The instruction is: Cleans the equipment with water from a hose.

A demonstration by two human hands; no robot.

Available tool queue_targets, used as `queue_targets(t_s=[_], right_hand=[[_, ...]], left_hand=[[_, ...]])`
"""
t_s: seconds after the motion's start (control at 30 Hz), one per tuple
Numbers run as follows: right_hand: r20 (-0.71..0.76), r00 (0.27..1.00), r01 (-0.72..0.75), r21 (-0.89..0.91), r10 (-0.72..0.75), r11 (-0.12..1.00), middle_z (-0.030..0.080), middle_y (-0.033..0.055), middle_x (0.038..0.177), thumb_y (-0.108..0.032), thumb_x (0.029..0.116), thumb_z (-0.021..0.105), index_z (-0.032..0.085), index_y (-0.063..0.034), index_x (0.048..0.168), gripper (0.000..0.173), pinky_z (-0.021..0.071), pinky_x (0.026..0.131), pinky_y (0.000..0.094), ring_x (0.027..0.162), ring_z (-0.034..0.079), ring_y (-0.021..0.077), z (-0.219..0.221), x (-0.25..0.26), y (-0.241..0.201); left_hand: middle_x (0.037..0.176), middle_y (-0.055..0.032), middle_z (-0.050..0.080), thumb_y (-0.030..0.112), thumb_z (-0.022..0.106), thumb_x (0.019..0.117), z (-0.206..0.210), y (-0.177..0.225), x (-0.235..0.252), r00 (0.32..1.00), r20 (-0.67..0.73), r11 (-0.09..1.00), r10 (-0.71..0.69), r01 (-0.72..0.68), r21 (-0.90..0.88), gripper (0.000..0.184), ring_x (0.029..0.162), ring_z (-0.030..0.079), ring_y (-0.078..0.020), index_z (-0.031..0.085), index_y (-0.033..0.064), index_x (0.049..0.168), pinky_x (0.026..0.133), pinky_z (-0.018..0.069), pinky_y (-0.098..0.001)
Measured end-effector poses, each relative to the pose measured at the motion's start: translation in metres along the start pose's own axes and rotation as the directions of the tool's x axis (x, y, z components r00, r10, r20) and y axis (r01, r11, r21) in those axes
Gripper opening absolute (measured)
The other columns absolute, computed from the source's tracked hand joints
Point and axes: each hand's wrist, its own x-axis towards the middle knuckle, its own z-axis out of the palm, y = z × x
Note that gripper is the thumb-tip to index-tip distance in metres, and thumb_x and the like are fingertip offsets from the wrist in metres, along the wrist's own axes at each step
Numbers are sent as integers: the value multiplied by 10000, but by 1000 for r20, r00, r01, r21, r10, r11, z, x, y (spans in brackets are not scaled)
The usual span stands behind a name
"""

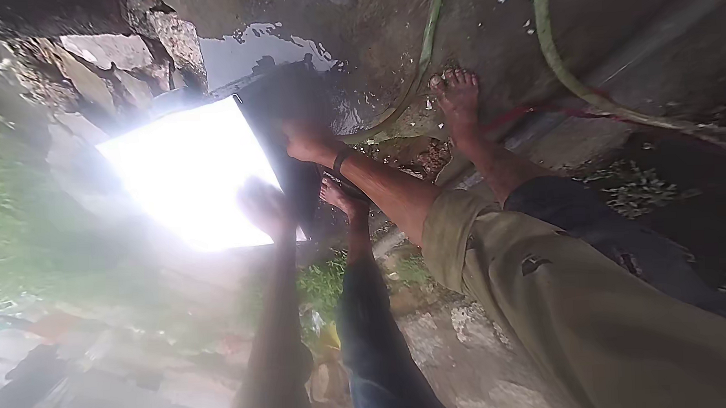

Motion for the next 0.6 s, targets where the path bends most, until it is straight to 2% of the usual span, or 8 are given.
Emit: queue_targets(t_s=[0.13, 0.27, 0.47, 0.6], right_hand=[[-29, 998, -55, 25, 55, 998, 732, 105, 1178, -328, 1047, 513, 584, -305, 1447, 408, 534, 914, 572, 1114, 684, 328, -4, 7, 16], [-21, 996, -88, 18, 88, 996, 723, 81, 1215, -365, 1044, 511, 573, -338, 1454, 416, 533, 922, 573, 1136, 677, 318, -9, 9, 18], [43, 999, 31, 39, -32, 999, 713, 92, 1223, -380, 1057, 508, 546, -328, 1481, 429, 527, 918, 589, 1134, 671, 331, -12, 6, 31], [26, 996, -86, 3, 86, 996, 712, 101, 1234, -375, 1051, 508, 521, -396, 1493, 443, 522, 915, 604, 1148, 666, 342, -18, 4, 42]], left_hand=[[1564, -156, 434, 453, 328, 1049, 1, -2, 0, 1000, 11, 1000, 0, 0, 18, 590, 1482, 352, -263, 560, 48, 1409, 1222, 265, -397], [1564, -162, 433, 473, 330, 1045, 0, -1, -1, 1000, 13, 1000, -6, 6, 7, 607, 1484, 349, -262, 564, 44, 1405, 1223, 265, -396], [1550, -169, 445, 443, 325, 1048, 0, -1, 1, 1000, -1, 1000, 19, -19, 19, 584, 1473, 361, -286, 562, 39, 1397, 1217, 266, -426], [1548, -164, 448, 428, 337, 1047, 1, 1, 1, 1000, -2, 1000, 16, -16, 12, 568, 1478, 354, -284, 565, 43, 1397, 1223, 260, -426]])
